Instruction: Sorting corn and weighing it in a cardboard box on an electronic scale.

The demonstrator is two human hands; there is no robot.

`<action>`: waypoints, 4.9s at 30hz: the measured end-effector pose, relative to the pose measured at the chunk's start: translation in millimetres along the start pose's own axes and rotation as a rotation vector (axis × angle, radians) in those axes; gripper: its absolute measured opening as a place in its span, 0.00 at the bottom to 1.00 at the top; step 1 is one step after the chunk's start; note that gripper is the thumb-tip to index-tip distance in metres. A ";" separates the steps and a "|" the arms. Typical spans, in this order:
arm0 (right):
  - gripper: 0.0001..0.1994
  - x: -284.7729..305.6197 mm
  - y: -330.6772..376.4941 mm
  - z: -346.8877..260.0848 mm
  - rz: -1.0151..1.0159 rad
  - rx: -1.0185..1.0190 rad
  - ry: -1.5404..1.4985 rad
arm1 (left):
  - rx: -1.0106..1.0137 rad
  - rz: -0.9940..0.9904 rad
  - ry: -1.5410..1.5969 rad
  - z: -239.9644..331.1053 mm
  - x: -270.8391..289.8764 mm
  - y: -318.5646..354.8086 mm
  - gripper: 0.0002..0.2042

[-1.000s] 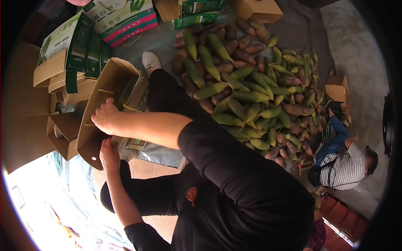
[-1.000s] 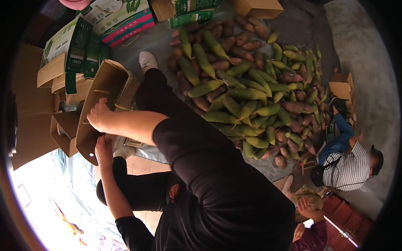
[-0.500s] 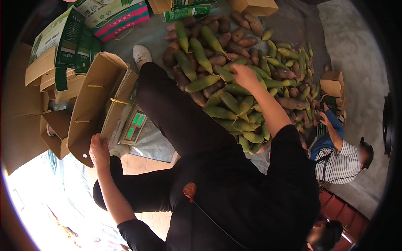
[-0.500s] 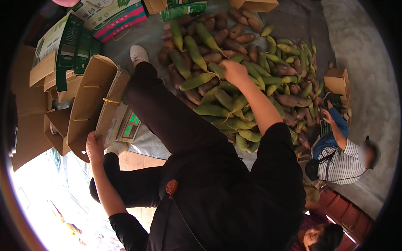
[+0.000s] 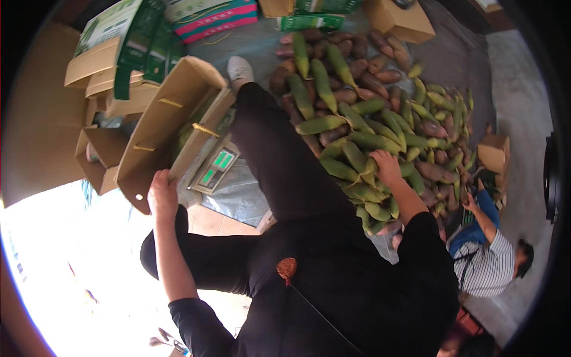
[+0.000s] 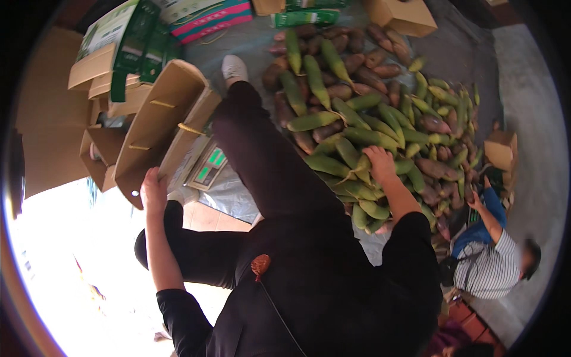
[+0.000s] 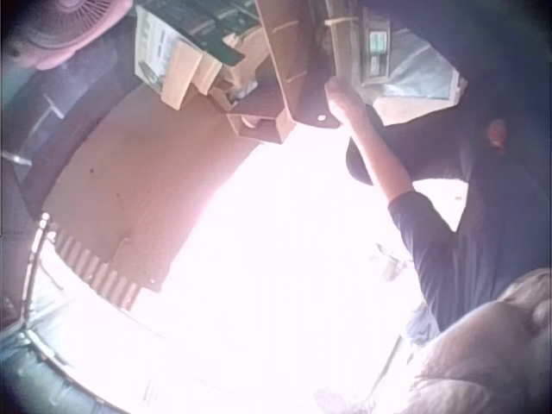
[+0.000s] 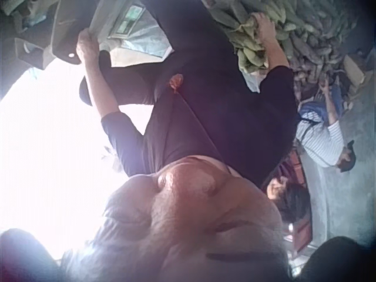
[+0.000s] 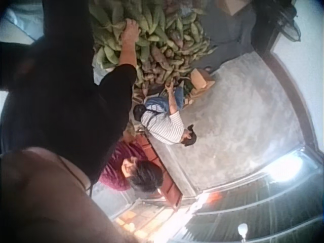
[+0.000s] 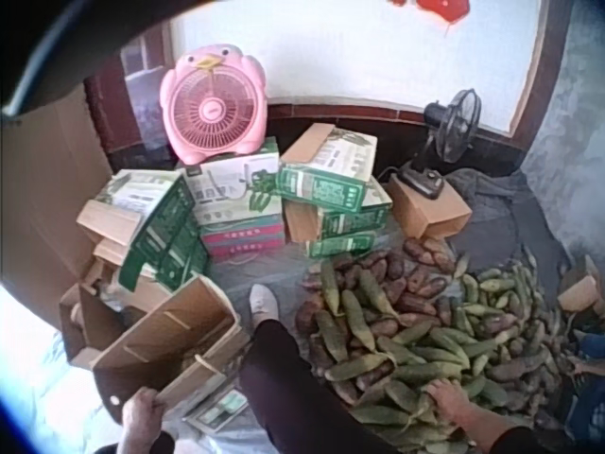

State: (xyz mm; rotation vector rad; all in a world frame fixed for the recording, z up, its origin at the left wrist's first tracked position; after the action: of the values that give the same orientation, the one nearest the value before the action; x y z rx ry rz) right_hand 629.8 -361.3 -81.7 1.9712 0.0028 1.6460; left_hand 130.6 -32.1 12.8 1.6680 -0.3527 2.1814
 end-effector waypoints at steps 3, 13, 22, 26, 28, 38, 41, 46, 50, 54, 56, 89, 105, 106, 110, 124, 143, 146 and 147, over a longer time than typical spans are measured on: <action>0.29 8.0 -7.9 -8.0 -0.028 -0.056 -0.030 | 0.066 -0.052 0.018 5.3 5.4 1.1 0.09; 0.28 114.6 -79.9 -69.0 0.387 0.050 -0.544 | 0.056 -0.058 -0.001 6.7 1.4 1.6 0.06; 0.24 304.6 -106.9 -283.6 0.709 0.815 -0.583 | 0.053 -0.062 -0.024 3.9 3.6 2.8 0.05; 0.21 301.4 -126.7 -366.1 0.724 0.990 -0.506 | 0.051 -0.067 -0.032 2.7 1.8 3.9 0.05; 0.21 285.0 -133.9 -396.8 0.685 0.981 -0.370 | 0.034 -0.065 -0.014 3.4 1.4 3.3 0.05; 0.29 240.6 -159.2 -348.8 0.364 0.806 -0.335 | -0.040 -0.013 -0.028 -2.2 2.7 3.4 0.09; 0.24 230.2 -165.0 -245.9 0.276 0.503 -0.421 | -0.070 0.017 0.014 -8.9 -3.0 1.0 0.10; 0.15 167.3 -128.7 -60.0 0.191 -0.005 -0.302 | -0.082 -0.018 -0.007 0.3 -2.0 -2.3 0.10; 0.14 74.7 -65.3 40.2 -0.014 -0.197 0.004 | -0.065 -0.032 0.013 1.6 -3.2 -2.0 0.10; 0.19 8.2 -12.6 58.0 -0.288 -0.362 0.138 | -0.063 -0.045 0.003 1.1 -7.6 -2.3 0.10; 0.22 4.9 7.1 34.4 -0.295 -0.315 0.196 | -0.041 -0.036 0.051 -2.1 -5.6 0.8 0.10; 0.12 295.2 -99.5 -214.4 0.375 0.471 -1.552 | 0.018 -0.042 -0.044 2.5 1.9 1.1 0.04; 0.16 209.0 -192.9 -328.5 -0.123 0.458 -1.360 | -0.040 0.004 -0.041 -5.1 4.1 3.5 0.06; 0.14 212.7 -189.0 -298.6 -0.057 0.392 -1.325 | -0.070 0.034 -0.048 -5.1 4.2 2.8 0.06; 0.13 191.8 -175.1 -166.1 0.144 0.054 -1.029 | -0.063 0.039 -0.019 2.2 3.2 -2.9 0.08; 0.23 -35.0 -32.3 25.5 -0.057 -0.420 -0.619 | -0.075 0.036 -0.008 3.3 -1.0 -0.8 0.09; 0.41 -87.9 -36.2 11.3 -0.155 -0.434 -0.433 | 0.017 -0.085 -0.045 3.1 2.7 -0.5 0.06; 0.39 -86.5 -36.0 19.4 -0.170 -0.445 -0.418 | -0.012 -0.064 -0.073 4.4 -2.3 -1.2 0.06; 0.39 -83.0 -38.9 15.6 -0.166 -0.419 -0.415 | -0.013 -0.062 -0.068 5.3 -0.6 -0.4 0.06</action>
State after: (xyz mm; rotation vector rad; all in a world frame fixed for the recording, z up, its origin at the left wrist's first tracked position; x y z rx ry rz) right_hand 637.2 -364.1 -174.3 1.8831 -0.3025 1.0104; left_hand 135.6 -34.0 13.6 1.7254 -0.3281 2.0775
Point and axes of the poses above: each hand's wrist, its own y-axis away from the middle knuckle, its own x-axis out of the back of the hand, z = x × y, the point moved 1 cm from there along -y, towards the middle knuckle, and after that the axes turned 1 degree about -x, right-handed, at the moved point
